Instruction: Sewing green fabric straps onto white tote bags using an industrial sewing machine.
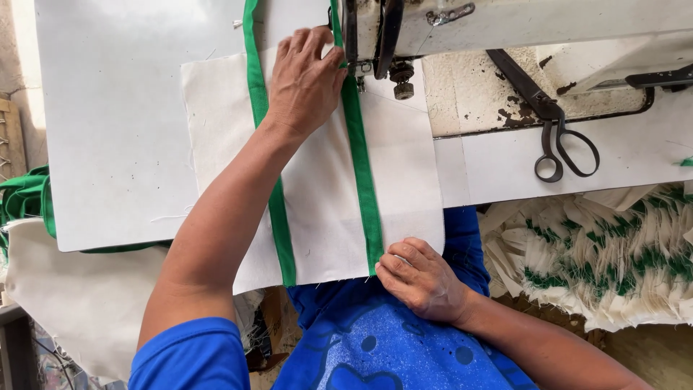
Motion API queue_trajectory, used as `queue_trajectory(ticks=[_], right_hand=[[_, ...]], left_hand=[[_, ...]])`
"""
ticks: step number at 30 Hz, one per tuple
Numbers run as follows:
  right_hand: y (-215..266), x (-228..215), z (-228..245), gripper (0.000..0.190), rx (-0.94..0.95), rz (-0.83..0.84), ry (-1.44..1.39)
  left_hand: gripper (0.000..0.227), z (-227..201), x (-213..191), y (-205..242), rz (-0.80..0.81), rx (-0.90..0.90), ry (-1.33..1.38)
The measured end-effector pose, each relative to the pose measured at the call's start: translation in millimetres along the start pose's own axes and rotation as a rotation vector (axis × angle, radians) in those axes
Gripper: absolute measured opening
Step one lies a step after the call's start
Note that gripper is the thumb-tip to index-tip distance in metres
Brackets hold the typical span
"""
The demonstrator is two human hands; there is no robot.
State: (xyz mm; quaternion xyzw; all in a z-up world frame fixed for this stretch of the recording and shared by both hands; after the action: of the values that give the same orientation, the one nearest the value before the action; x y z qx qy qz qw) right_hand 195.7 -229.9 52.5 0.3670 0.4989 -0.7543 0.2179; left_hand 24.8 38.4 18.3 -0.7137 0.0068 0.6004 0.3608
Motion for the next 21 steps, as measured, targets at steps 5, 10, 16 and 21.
queue_trajectory(ticks=[5,10,16,21], right_hand=[[-1,0,-2,0.01,-0.008,0.016,0.012],[2,-3,2,0.008,-0.023,0.029,0.001],[8,0,13,0.009,-0.048,0.052,-0.024],[3,1,7,0.007,0.002,0.029,-0.001]], left_hand=[[0.023,-15,-13,6,0.225,-0.015,0.228],[0.104,-23,2,40,0.685,-0.147,0.106],[0.104,-34,1,45,0.639,-0.094,0.073],[0.104,-26,4,40,0.659,-0.136,0.108]])
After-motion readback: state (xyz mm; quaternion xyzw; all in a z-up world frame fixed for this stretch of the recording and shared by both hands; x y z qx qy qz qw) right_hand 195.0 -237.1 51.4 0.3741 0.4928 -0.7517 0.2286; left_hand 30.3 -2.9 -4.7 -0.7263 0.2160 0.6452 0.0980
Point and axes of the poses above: each hand's wrist, its own y-axis away from the middle knuckle, its own x-axis out of the palm, z = x × y, the point moved 5 cm from there along -y, towards the middle knuckle, and after that the axes turned 5 degrees about -x, right-handed, at the moved point
